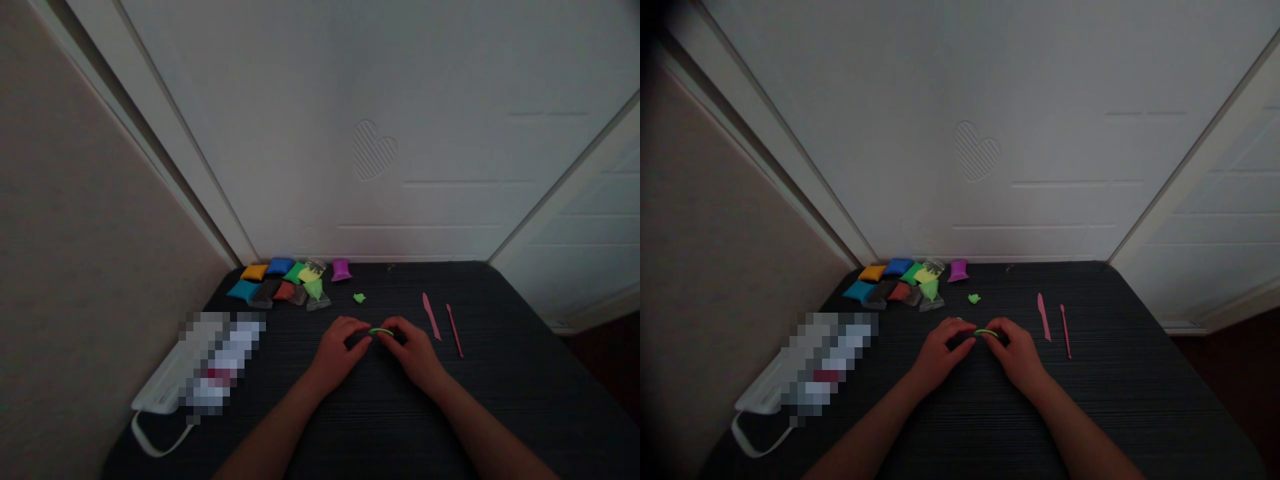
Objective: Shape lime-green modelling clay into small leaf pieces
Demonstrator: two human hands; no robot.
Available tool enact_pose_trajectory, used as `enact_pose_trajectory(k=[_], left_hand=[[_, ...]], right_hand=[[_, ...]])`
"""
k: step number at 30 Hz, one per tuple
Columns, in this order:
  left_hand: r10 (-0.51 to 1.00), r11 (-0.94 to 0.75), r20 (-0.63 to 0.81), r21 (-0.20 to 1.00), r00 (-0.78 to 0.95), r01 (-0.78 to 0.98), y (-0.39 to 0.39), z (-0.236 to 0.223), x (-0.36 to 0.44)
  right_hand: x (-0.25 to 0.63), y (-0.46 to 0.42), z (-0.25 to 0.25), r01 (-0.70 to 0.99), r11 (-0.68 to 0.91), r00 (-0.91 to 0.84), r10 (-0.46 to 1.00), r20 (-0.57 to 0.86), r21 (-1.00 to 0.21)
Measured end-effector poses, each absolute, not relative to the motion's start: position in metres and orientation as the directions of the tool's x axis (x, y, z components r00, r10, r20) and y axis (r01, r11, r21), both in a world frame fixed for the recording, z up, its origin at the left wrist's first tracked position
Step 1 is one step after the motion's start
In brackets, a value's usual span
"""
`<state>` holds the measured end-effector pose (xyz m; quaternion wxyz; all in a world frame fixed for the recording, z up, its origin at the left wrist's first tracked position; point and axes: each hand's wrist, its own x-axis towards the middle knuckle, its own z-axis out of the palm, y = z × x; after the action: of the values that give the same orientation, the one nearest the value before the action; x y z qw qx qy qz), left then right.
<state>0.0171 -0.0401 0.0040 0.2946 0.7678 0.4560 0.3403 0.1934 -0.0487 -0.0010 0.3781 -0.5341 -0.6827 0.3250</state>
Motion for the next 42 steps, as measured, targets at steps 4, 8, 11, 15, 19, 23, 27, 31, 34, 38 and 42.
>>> enact_pose_trajectory(k=[4, 8, 11, 15, 19, 23, 27, 31, 34, 38, 42], left_hand=[[0.883, -0.445, 0.272, 0.74, 0.382, 0.504, -0.04, 0.0, 0.018], [0.858, -0.495, 0.286, 0.683, 0.427, 0.537, -0.042, -0.004, 0.02], [0.846, -0.514, 0.287, 0.665, 0.45, 0.542, -0.042, -0.003, 0.02], [0.842, -0.517, 0.287, 0.668, 0.456, 0.535, -0.04, 0.0, 0.018], [0.84, -0.518, 0.277, 0.664, 0.467, 0.539, -0.041, 0.0, 0.018], [0.847, -0.516, 0.297, 0.663, 0.442, 0.542, -0.041, -0.004, 0.02], [0.853, -0.507, 0.294, 0.665, 0.432, 0.548, -0.041, -0.007, 0.021], [0.85, -0.509, 0.29, 0.663, 0.44, 0.548, -0.04, -0.007, 0.021], [0.858, -0.501, 0.293, 0.659, 0.422, 0.561, -0.039, -0.006, 0.022], [0.887, -0.448, 0.262, 0.692, 0.381, 0.566, -0.04, -0.005, 0.022], [0.905, -0.392, 0.216, 0.756, 0.365, 0.524, -0.04, -0.005, 0.022]], right_hand=[[0.191, -0.052, -0.001, 0.496, 0.231, -0.139, 0.973, 0.186, -0.837], [0.191, -0.054, -0.001, 0.516, 0.265, -0.149, 0.964, 0.22, -0.815], [0.189, -0.056, 0.002, 0.519, 0.284, -0.179, 0.958, 0.222, -0.807], [0.187, -0.058, 0.004, 0.51, 0.299, -0.223, 0.951, 0.212, -0.807], [0.187, -0.057, 0.003, 0.516, 0.286, -0.214, 0.956, 0.201, -0.807], [0.188, -0.053, -0.001, 0.535, 0.256, -0.224, 0.962, 0.158, -0.805], [0.19, -0.051, -0.003, 0.516, 0.253, -0.23, 0.961, 0.152, -0.818], [0.191, -0.051, -0.003, 0.49, 0.24, -0.224, 0.964, 0.144, -0.838], [0.191, -0.051, -0.002, 0.49, 0.214, -0.229, 0.967, 0.112, -0.845], [0.19, -0.051, 0.0, 0.481, 0.191, -0.241, 0.967, 0.08, -0.856], [0.19, -0.051, 0.001, 0.481, 0.168, -0.232, 0.971, 0.06, -0.86]])
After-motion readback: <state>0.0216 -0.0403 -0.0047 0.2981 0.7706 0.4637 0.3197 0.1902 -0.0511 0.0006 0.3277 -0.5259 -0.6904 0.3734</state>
